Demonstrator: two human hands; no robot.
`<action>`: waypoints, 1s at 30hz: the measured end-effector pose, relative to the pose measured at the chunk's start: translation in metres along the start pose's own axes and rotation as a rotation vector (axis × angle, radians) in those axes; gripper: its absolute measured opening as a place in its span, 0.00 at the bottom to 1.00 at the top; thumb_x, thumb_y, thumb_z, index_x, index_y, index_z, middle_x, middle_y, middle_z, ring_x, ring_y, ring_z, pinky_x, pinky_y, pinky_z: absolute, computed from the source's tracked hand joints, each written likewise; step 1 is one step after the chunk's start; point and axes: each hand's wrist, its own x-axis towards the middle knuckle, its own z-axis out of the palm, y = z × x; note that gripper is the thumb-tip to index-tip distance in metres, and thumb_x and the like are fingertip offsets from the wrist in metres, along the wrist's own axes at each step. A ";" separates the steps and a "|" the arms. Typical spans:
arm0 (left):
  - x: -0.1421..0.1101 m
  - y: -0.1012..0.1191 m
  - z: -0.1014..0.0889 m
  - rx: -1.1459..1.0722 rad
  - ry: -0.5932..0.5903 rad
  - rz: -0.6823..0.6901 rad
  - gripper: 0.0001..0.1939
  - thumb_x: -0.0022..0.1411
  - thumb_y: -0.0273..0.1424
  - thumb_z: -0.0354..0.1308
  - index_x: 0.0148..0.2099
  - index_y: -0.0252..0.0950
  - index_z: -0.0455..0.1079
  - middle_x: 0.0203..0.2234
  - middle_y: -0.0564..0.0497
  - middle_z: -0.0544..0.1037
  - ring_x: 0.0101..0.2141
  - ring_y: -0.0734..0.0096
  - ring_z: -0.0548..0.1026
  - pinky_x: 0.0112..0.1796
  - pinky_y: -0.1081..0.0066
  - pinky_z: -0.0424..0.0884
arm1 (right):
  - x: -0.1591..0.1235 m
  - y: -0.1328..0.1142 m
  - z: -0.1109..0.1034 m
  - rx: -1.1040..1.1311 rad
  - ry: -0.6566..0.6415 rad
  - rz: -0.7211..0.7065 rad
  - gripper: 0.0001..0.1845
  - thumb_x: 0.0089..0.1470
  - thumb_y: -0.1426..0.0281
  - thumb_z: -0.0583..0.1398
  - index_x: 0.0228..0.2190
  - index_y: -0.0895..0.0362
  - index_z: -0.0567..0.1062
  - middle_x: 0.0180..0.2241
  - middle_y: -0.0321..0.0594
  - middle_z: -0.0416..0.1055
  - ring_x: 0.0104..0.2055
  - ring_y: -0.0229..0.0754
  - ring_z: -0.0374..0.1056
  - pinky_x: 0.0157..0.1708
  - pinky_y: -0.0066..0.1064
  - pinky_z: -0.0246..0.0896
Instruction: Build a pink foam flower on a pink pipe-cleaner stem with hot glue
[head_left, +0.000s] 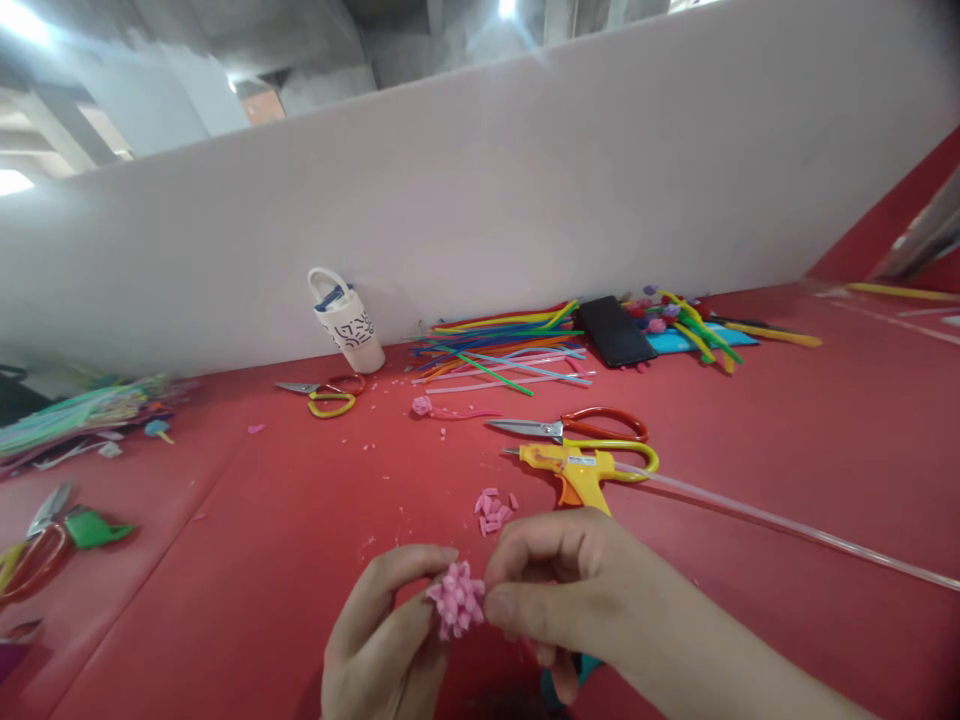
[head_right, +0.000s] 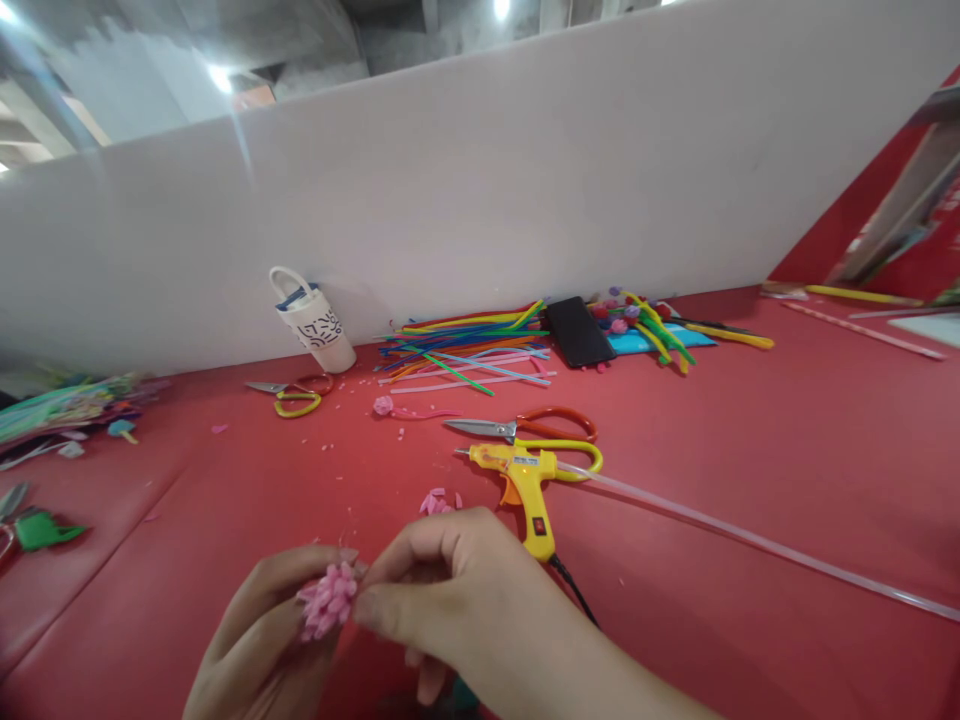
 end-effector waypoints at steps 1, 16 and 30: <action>0.000 0.000 0.000 0.004 -0.003 0.003 0.12 0.50 0.12 0.56 0.33 0.33 0.67 0.38 0.44 0.72 0.35 0.68 0.74 0.31 0.74 0.75 | 0.000 -0.001 0.000 0.000 0.002 0.006 0.05 0.41 0.69 0.60 0.19 0.58 0.70 0.12 0.26 0.60 0.12 0.27 0.56 0.12 0.19 0.51; -0.003 0.000 0.006 -0.108 0.089 -0.128 0.11 0.51 0.14 0.56 0.32 0.35 0.68 0.35 0.47 0.74 0.33 0.69 0.75 0.30 0.73 0.73 | 0.000 -0.002 -0.001 -0.033 -0.032 -0.006 0.07 0.42 0.66 0.60 0.21 0.57 0.69 0.13 0.26 0.59 0.13 0.29 0.55 0.14 0.21 0.51; 0.017 0.021 0.017 -1.044 0.118 -1.169 0.08 0.49 0.30 0.64 0.24 0.34 0.68 0.19 0.55 0.70 0.18 0.79 0.68 0.21 0.78 0.63 | 0.000 0.015 -0.007 -0.786 0.303 -1.010 0.10 0.53 0.80 0.54 0.34 0.56 0.70 0.32 0.38 0.68 0.32 0.37 0.65 0.31 0.28 0.60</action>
